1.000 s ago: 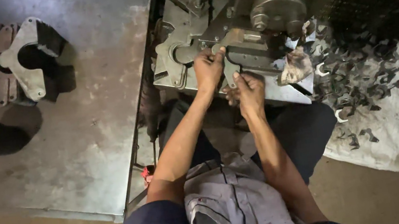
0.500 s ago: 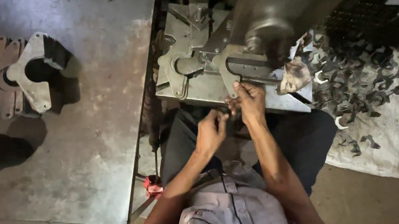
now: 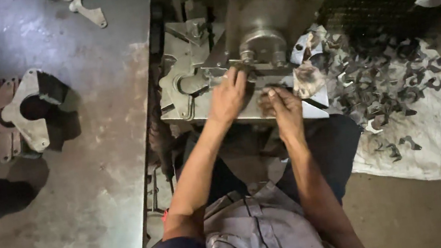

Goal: Operate a metal press machine to shape and punch metal components for fabrication.

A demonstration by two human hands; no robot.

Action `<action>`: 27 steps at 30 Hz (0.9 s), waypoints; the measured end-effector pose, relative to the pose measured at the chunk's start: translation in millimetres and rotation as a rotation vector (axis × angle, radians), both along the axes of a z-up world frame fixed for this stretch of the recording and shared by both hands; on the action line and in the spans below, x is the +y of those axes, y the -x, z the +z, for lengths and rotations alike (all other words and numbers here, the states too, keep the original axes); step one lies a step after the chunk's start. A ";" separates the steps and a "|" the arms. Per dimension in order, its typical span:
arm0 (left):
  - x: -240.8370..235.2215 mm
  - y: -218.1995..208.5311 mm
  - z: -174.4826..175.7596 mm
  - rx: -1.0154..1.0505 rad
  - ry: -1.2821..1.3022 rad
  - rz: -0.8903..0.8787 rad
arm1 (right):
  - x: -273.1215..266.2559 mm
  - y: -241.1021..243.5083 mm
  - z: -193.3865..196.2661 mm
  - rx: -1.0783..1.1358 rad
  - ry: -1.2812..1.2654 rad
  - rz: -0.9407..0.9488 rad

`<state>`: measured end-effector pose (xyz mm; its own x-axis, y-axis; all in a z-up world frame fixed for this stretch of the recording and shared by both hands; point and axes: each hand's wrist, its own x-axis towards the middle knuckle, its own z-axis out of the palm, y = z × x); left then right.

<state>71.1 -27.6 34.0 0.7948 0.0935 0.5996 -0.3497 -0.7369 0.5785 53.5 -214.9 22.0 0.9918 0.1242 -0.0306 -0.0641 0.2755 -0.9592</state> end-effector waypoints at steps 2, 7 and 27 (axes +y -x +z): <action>13.1 -20.7 -26.4 0.043 -0.358 -0.106 | 2.2 -8.8 -5.8 -0.007 0.047 -0.091; 28.9 3.3 -15.4 0.033 0.194 -0.289 | 12.4 -1.2 20.3 -0.027 -0.345 0.087; 13.8 65.0 -26.2 0.356 0.634 -0.273 | 18.0 -34.2 17.9 -0.729 0.609 -0.059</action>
<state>6.1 -13.8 7.7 0.9737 0.1067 0.2015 -0.1857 -0.1417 0.9723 87.8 -196.9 39.9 0.7964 0.2398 0.5552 0.6047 -0.3009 -0.7374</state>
